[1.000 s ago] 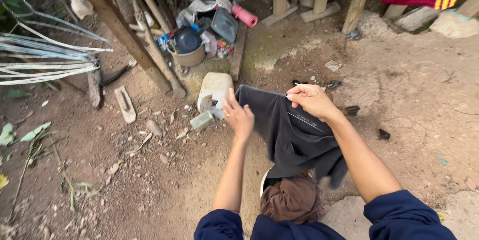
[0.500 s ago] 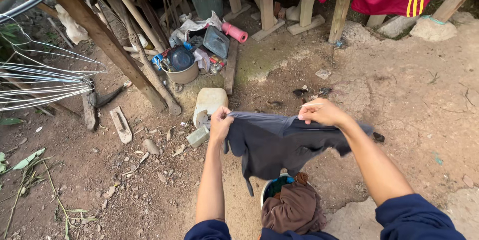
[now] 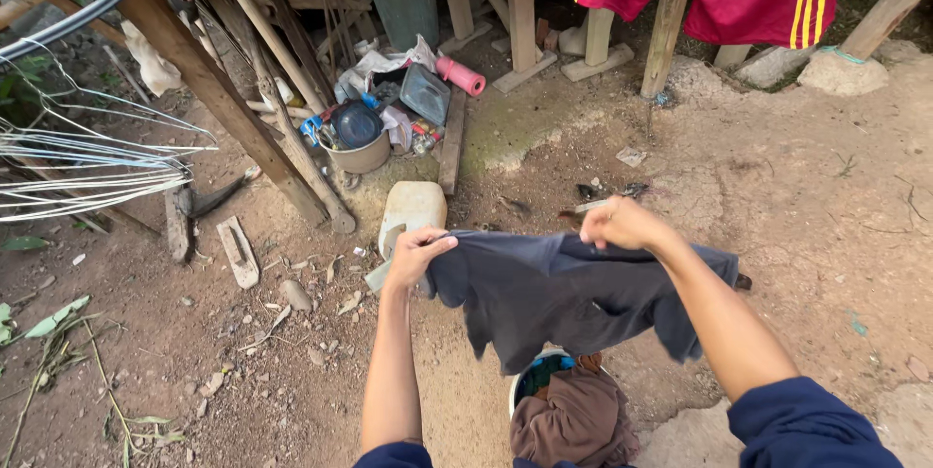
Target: The person hangs laundry by taking shirts and jackets from a bucket, inserting wire hangers into each garment by hand, and hanging them on an outdoor clothesline.
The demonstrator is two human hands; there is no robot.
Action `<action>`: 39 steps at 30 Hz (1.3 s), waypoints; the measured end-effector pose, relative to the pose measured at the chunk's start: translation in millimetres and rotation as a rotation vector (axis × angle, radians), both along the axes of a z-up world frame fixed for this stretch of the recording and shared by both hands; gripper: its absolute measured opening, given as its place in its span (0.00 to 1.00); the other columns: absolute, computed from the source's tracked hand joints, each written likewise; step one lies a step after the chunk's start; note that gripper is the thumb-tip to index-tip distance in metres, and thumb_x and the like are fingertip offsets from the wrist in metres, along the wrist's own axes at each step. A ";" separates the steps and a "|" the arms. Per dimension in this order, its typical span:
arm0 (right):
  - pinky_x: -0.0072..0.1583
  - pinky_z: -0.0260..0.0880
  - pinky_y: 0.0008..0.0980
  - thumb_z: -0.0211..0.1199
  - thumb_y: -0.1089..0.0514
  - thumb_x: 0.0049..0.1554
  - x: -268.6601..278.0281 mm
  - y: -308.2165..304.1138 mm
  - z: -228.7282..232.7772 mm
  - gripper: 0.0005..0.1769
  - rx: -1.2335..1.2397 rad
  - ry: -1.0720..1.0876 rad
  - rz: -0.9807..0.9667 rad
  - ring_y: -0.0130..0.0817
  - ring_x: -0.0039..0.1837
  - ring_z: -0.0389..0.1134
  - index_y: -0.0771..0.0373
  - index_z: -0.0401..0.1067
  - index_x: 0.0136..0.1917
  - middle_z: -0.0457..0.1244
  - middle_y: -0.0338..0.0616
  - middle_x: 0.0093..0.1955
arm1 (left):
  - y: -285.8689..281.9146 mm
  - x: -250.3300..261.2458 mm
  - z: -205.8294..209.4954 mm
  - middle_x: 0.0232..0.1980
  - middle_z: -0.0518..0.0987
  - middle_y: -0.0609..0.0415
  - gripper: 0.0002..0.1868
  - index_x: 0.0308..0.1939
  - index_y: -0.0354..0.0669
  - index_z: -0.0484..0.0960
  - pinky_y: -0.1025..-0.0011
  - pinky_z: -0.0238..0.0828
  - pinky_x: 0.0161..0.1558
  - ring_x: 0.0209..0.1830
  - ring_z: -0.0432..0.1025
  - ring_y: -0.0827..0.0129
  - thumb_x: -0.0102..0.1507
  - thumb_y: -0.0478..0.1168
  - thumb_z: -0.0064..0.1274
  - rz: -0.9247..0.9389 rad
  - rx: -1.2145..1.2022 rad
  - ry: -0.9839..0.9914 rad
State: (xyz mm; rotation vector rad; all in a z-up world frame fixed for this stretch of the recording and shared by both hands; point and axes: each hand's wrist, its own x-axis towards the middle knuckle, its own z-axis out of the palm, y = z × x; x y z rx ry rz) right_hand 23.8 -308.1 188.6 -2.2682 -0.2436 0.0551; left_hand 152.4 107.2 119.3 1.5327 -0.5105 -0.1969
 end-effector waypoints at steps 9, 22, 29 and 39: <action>0.46 0.71 0.20 0.74 0.63 0.50 0.9 15.2 50.6 0.10 0.361 -0.025 0.083 0.18 0.44 0.71 0.64 0.81 0.47 0.72 0.38 0.42 | -48.2 -42.0 78.4 0.61 0.78 0.48 0.37 0.59 0.46 0.80 0.57 0.63 0.63 0.64 0.69 0.53 0.52 0.60 0.69 0.123 0.674 -0.674; 0.56 0.70 0.33 0.78 0.57 0.45 -41.1 -67.3 65.6 0.24 0.050 -0.176 -0.212 0.31 0.52 0.69 0.64 0.76 0.54 0.70 0.41 0.47 | -132.5 -7.4 111.1 0.38 0.82 0.50 0.16 0.41 0.50 0.84 0.58 0.71 0.40 0.42 0.77 0.54 0.68 0.55 0.50 0.119 0.500 -0.781; 0.51 0.68 0.35 0.75 0.49 0.51 -83.7 -140.6 22.9 0.17 -0.007 0.028 -0.449 0.30 0.46 0.67 0.63 0.82 0.47 0.71 0.46 0.41 | -148.6 16.3 126.9 0.35 0.79 0.52 0.13 0.39 0.50 0.83 0.57 0.69 0.38 0.38 0.75 0.54 0.67 0.53 0.53 0.216 0.533 -0.949; 0.67 0.64 0.47 0.65 0.57 0.43 -87.2 -182.2 70.2 0.35 -0.440 -0.688 -0.437 0.45 0.66 0.67 0.49 0.71 0.66 0.67 0.42 0.65 | -274.0 -21.2 150.7 0.33 0.76 0.52 0.12 0.39 0.48 0.82 0.57 0.69 0.38 0.38 0.74 0.54 0.67 0.51 0.53 0.261 0.375 -1.017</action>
